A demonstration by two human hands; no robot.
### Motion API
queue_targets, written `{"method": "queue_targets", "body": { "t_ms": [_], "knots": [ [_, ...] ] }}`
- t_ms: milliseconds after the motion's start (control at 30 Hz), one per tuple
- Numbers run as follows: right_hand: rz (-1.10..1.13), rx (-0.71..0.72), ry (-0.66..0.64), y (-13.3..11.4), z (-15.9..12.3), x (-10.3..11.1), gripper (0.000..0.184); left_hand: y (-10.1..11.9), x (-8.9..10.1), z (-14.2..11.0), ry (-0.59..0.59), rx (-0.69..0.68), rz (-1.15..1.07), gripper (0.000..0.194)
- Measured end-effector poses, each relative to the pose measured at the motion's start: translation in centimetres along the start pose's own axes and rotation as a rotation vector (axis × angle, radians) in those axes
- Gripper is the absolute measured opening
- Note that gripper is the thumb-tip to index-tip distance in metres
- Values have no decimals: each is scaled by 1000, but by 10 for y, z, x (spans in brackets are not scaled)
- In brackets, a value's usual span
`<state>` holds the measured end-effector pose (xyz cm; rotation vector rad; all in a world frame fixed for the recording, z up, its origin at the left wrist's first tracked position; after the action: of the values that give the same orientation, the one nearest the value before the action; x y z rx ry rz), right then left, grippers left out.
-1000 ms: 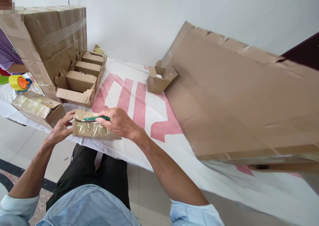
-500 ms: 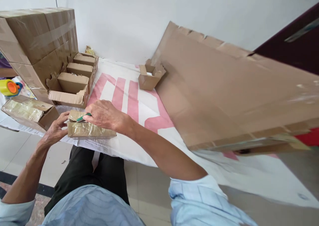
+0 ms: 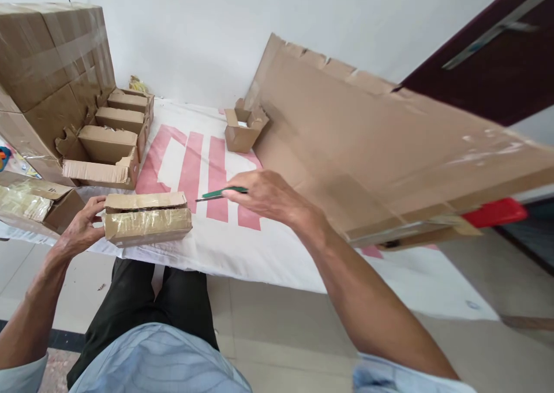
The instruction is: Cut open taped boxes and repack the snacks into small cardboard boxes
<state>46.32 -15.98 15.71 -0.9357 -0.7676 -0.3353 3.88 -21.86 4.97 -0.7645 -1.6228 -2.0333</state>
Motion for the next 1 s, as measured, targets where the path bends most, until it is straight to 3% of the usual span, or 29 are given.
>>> {"method": "queue_targets", "body": {
  "t_ms": [100,167,267,367,500,633,800,900,1000],
  "knots": [
    [27,-127,133,44,-45,-5,24,2,-1,4,-9,-4,-12,50],
    [33,-254,234,74,-77,-34,31,3,0,7,-16,-11,-18,51],
    [-90,-424,310,111,-113,-95,34,2,3,12,-25,-30,-12,53],
    [-235,-471,386,132,-130,-135,33,1,6,17,-29,-38,10,58],
    [-344,-520,398,149,-137,-154,34,-2,9,19,-45,-27,55,67],
    [-370,-541,411,153,-144,-158,39,-7,7,17,-76,9,-37,84],
    [-264,-454,602,135,-144,-149,45,-14,3,16,-140,42,-77,125],
    [-72,-330,631,108,-123,-142,43,-16,1,18,-195,61,-80,146],
    [150,-207,487,71,-82,-139,51,-16,1,23,-231,73,-31,154]
  ]
}}
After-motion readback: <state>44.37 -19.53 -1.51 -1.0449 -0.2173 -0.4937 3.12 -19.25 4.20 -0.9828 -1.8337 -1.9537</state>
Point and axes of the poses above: each hand's wrist, its own z-axis towards the middle knuckle, its own x-axis out of the back of the hand, y = z × x, the point moved 8 cm from there along z, towards the middle knuckle, and after that the axes turned 5 degrees about z, right-handed, at the moved point
